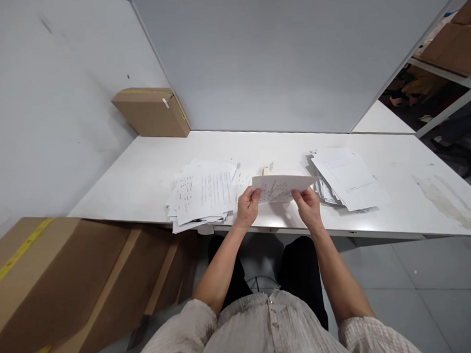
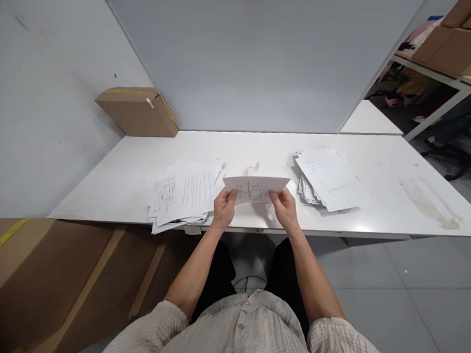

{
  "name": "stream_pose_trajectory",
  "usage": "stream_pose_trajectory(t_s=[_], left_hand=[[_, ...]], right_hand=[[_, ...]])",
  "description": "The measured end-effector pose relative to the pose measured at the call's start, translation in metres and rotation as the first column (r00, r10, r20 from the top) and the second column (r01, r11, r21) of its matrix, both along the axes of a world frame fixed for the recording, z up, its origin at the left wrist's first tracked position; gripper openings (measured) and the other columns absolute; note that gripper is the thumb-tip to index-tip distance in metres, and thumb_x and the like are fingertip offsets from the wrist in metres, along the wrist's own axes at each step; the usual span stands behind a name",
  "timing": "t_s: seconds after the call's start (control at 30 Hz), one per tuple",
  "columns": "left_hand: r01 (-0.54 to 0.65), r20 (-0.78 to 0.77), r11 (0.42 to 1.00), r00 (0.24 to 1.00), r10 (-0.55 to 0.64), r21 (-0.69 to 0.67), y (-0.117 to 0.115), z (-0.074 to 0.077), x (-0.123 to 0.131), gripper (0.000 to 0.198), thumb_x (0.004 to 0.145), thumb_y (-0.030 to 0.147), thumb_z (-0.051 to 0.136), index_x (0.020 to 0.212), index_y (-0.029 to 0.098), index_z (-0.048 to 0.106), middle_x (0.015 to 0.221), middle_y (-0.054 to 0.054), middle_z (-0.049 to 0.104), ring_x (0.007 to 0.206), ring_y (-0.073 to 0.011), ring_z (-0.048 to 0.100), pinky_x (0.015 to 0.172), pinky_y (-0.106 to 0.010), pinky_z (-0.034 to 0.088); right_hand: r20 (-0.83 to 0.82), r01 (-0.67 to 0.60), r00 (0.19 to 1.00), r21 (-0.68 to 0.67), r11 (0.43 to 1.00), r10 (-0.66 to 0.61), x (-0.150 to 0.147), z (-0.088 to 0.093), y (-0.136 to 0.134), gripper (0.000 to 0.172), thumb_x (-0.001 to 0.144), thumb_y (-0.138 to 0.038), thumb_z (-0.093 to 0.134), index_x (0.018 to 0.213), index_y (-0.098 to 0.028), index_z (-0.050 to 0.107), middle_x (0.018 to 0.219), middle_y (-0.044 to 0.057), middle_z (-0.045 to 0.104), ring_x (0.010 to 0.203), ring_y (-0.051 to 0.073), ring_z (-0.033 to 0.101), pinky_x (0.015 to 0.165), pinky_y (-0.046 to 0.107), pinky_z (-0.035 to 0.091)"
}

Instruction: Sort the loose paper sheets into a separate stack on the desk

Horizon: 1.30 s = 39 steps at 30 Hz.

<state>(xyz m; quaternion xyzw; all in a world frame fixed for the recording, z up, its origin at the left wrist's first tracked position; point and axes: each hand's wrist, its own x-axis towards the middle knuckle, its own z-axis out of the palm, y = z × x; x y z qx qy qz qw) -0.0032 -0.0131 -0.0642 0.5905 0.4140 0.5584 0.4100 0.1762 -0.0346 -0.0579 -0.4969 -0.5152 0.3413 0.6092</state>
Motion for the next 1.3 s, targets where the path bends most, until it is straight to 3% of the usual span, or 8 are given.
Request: stream_pose_trajectory(t_s=[0.17,0.23,0.3,0.4,0.47,0.67,0.83,1.3], left_hand=[[0.029,-0.134,0.993,0.990,-0.044,-0.116,-0.019,0.005,-0.006,0.034,0.085,0.049,0.047,0.071,0.019,0.054,0.058,0.002,0.048,0.059,-0.0120,0.050,0.057,-0.024,0.041],[0.129,-0.186,0.951,0.965,-0.186,-0.280,-0.024,-0.001,-0.009,0.035,0.085,0.051,0.047,0.073,0.018,0.055,0.058,0.003,0.050,0.051,-0.0111,0.050,0.051,-0.024,0.041],[0.138,-0.177,0.906,0.958,-0.224,-0.401,-0.024,-0.011,-0.011,0.035,0.086,0.051,0.045,0.086,0.019,0.058,0.069,0.000,0.059,0.051,-0.0119,0.055,0.052,-0.026,0.044],[-0.030,-0.271,0.956,0.961,-0.052,-0.291,-0.013,-0.028,-0.011,0.030,0.087,0.043,0.046,0.101,0.020,0.058,0.086,-0.005,0.065,0.067,-0.0157,0.062,0.067,-0.031,0.049],[-0.097,-0.333,0.986,0.942,0.047,-0.138,0.000,-0.036,-0.008,0.026,0.087,0.033,0.045,0.106,0.019,0.058,0.098,-0.008,0.065,0.085,-0.0189,0.062,0.079,-0.035,0.048],[-0.016,-0.412,0.991,0.908,0.071,0.134,0.039,-0.048,0.002,0.040,0.086,0.011,0.032,0.119,0.018,0.054,0.120,-0.011,0.055,0.114,-0.0191,0.050,0.098,-0.039,0.041],[0.073,-0.476,0.986,0.880,0.008,0.151,0.047,-0.051,0.005,0.053,0.079,0.001,0.030,0.123,0.021,0.053,0.124,-0.009,0.049,0.119,-0.0188,0.046,0.102,-0.038,0.038],[0.061,-0.443,0.994,0.896,-0.014,0.093,0.044,-0.055,0.006,0.051,0.081,0.004,0.032,0.121,0.024,0.056,0.121,-0.007,0.052,0.116,-0.0209,0.047,0.101,-0.038,0.037]], right_hand=[[0.180,0.060,0.983,-0.173,0.983,-0.028,0.019,0.006,-0.032,0.022,0.079,-0.040,0.060,0.087,-0.020,0.062,0.078,0.001,0.064,0.071,0.016,0.057,0.063,0.026,0.045],[0.156,0.017,0.987,-0.343,0.939,0.039,0.031,0.006,-0.047,0.024,0.077,-0.041,0.062,0.087,-0.019,0.062,0.077,0.002,0.065,0.069,0.016,0.058,0.059,0.025,0.044],[0.045,-0.072,0.993,-0.496,0.865,0.109,0.041,0.003,-0.059,0.028,0.075,-0.043,0.063,0.089,-0.018,0.062,0.079,0.003,0.067,0.070,0.018,0.060,0.058,0.027,0.046],[-0.118,-0.178,0.984,-0.606,0.776,0.134,0.048,-0.006,-0.067,0.033,0.072,-0.044,0.065,0.092,-0.017,0.063,0.081,0.005,0.070,0.070,0.021,0.064,0.058,0.030,0.049],[-0.179,-0.204,0.977,-0.618,0.759,0.117,0.046,-0.009,-0.064,0.034,0.070,-0.043,0.067,0.091,-0.017,0.063,0.080,0.005,0.070,0.070,0.022,0.065,0.059,0.032,0.051],[-0.186,-0.174,0.980,-0.625,0.761,0.072,0.032,-0.007,-0.034,0.026,0.067,-0.038,0.067,0.082,-0.016,0.063,0.070,0.004,0.069,0.062,0.020,0.064,0.053,0.029,0.050],[-0.195,-0.168,0.979,-0.633,0.755,0.054,0.030,-0.013,-0.017,0.020,0.067,-0.035,0.066,0.075,-0.018,0.062,0.064,0.003,0.068,0.055,0.019,0.063,0.051,0.029,0.049],[-0.129,-0.090,0.992,-0.632,0.770,0.010,0.026,-0.008,-0.017,0.021,0.067,-0.034,0.066,0.079,-0.017,0.062,0.069,0.004,0.069,0.062,0.020,0.064,0.054,0.028,0.049]])
